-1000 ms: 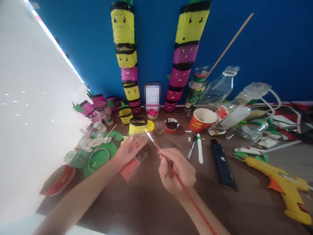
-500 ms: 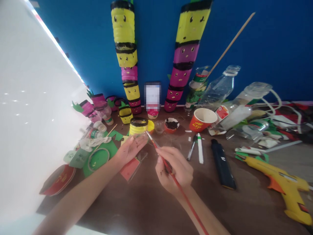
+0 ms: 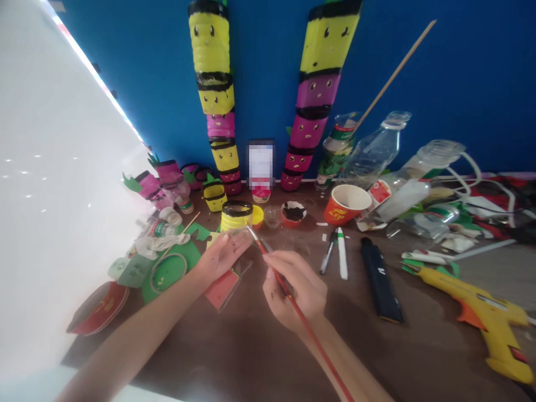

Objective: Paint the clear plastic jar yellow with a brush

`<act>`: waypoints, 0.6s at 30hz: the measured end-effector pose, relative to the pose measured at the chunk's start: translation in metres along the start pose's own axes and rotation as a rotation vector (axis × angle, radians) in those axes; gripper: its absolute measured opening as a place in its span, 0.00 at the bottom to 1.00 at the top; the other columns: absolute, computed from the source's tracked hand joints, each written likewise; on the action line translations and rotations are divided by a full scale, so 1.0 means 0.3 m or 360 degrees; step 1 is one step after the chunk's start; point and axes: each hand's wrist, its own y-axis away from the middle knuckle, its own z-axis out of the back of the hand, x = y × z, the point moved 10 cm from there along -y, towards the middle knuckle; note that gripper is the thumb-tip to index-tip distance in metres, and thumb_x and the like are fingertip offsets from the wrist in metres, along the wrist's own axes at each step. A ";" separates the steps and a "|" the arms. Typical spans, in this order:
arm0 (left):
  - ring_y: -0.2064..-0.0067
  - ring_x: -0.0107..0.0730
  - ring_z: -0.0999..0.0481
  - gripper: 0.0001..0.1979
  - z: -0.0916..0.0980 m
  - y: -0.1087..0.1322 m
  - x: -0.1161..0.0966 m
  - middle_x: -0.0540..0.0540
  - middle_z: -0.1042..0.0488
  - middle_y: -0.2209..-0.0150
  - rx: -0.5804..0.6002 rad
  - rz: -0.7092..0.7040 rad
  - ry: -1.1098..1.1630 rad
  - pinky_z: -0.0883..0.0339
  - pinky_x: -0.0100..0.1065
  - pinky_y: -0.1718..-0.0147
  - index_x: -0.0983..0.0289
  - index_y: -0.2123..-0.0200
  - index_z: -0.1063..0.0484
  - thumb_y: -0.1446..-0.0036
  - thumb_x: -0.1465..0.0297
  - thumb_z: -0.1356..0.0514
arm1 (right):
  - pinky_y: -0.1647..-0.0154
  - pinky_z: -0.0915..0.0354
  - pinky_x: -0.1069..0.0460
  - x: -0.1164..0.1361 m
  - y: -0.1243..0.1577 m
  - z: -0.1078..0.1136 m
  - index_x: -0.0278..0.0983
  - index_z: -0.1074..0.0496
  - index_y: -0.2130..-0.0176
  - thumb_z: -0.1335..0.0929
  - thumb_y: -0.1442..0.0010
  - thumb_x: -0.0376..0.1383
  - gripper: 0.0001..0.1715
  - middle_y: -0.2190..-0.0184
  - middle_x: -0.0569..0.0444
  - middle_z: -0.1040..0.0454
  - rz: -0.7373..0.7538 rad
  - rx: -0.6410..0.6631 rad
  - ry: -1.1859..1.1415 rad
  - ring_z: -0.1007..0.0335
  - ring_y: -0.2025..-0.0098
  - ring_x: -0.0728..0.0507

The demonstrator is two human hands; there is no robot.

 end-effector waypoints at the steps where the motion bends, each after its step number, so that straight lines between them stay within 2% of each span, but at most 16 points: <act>1: 0.47 0.42 0.29 0.12 -0.001 0.000 -0.001 0.58 0.23 0.57 -0.0002 -0.0001 0.0004 0.48 0.46 0.40 0.65 0.64 0.27 0.54 0.70 0.35 | 0.70 0.28 0.54 -0.001 0.000 -0.002 0.37 0.28 0.63 0.33 0.50 0.24 0.14 0.69 0.50 0.24 -0.0006 0.0008 0.0002 0.26 0.69 0.47; 6: 0.47 0.42 0.29 0.13 0.001 0.001 -0.004 0.58 0.23 0.58 -0.0013 -0.0013 -0.0018 0.47 0.45 0.40 0.65 0.63 0.27 0.53 0.69 0.35 | 0.72 0.29 0.54 -0.001 -0.002 -0.010 0.37 0.28 0.64 0.34 0.50 0.24 0.14 0.69 0.50 0.25 -0.0022 0.0044 -0.0043 0.26 0.71 0.48; 11: 0.52 0.38 0.26 0.13 0.005 -0.003 -0.010 0.57 0.23 0.60 0.0002 -0.0049 -0.0023 0.45 0.44 0.42 0.66 0.62 0.27 0.53 0.67 0.35 | 0.72 0.30 0.55 0.001 -0.005 -0.017 0.37 0.28 0.64 0.34 0.51 0.23 0.14 0.70 0.51 0.26 -0.0026 0.0096 -0.0120 0.27 0.71 0.49; 18: 0.50 0.39 0.27 0.13 0.005 -0.004 -0.006 0.58 0.24 0.58 0.0002 -0.0038 -0.0048 0.44 0.44 0.42 0.65 0.62 0.27 0.52 0.67 0.36 | 0.70 0.29 0.52 0.004 -0.003 0.009 0.38 0.28 0.64 0.33 0.52 0.23 0.15 0.70 0.51 0.26 -0.0011 -0.0001 -0.0040 0.27 0.71 0.47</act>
